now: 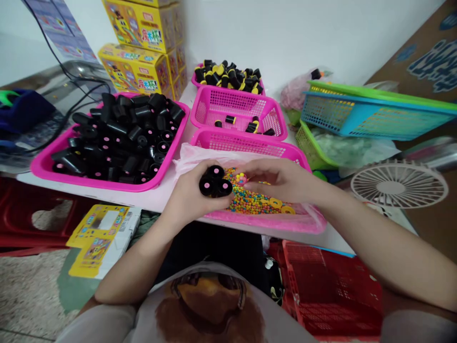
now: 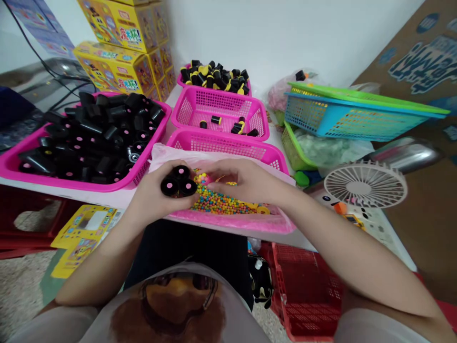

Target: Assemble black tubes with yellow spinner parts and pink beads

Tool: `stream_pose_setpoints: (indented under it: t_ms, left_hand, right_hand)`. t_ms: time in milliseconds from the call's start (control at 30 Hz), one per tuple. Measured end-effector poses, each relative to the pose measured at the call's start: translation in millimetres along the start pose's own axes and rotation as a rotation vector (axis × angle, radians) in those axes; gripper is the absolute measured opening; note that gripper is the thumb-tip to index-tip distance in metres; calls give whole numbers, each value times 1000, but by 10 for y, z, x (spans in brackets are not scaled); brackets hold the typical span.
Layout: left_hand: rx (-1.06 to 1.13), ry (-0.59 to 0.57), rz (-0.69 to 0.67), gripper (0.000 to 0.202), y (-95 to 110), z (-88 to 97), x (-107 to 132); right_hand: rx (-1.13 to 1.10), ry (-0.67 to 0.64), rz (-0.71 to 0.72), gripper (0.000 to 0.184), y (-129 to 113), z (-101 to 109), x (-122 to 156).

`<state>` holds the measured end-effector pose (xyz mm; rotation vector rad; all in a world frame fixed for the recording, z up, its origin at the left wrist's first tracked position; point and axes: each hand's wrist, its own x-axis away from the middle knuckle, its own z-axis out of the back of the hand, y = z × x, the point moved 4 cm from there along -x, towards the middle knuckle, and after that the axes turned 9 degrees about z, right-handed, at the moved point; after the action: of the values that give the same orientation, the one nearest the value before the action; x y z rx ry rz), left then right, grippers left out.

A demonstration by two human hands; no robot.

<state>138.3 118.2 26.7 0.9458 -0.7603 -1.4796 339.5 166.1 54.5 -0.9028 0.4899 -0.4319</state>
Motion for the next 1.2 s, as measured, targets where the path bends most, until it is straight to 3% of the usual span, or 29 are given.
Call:
stream_pose_setpoints:
  t_ms: [267, 433, 533, 667, 800, 1000, 1200]
  left_hand:
    - [4, 60, 38, 49, -5, 4, -15]
    - [13, 50, 49, 50, -12, 0, -18]
    - [27, 47, 35, 45, -7, 3, -17]
    - [26, 34, 29, 44, -11, 3, -21]
    - [15, 25, 21, 44, -19, -3, -27]
    - [8, 34, 1, 44, -28, -2, -27]
    - [7, 44, 0, 43, -28, 2, -30]
  right_hand:
    - [498, -74, 254, 30, -278, 43, -237]
    - [591, -122, 218, 41, -427, 67, -294]
    - [640, -119, 142, 34, -472, 128, -275]
    - [789, -295, -137, 14, -209, 46, -172]
    - [872, -481, -335, 17, 202, -234, -69]
    - [701, -454, -241, 29, 459, -557, -171]
    - [536, -358, -117, 33, 555, -621, -245]
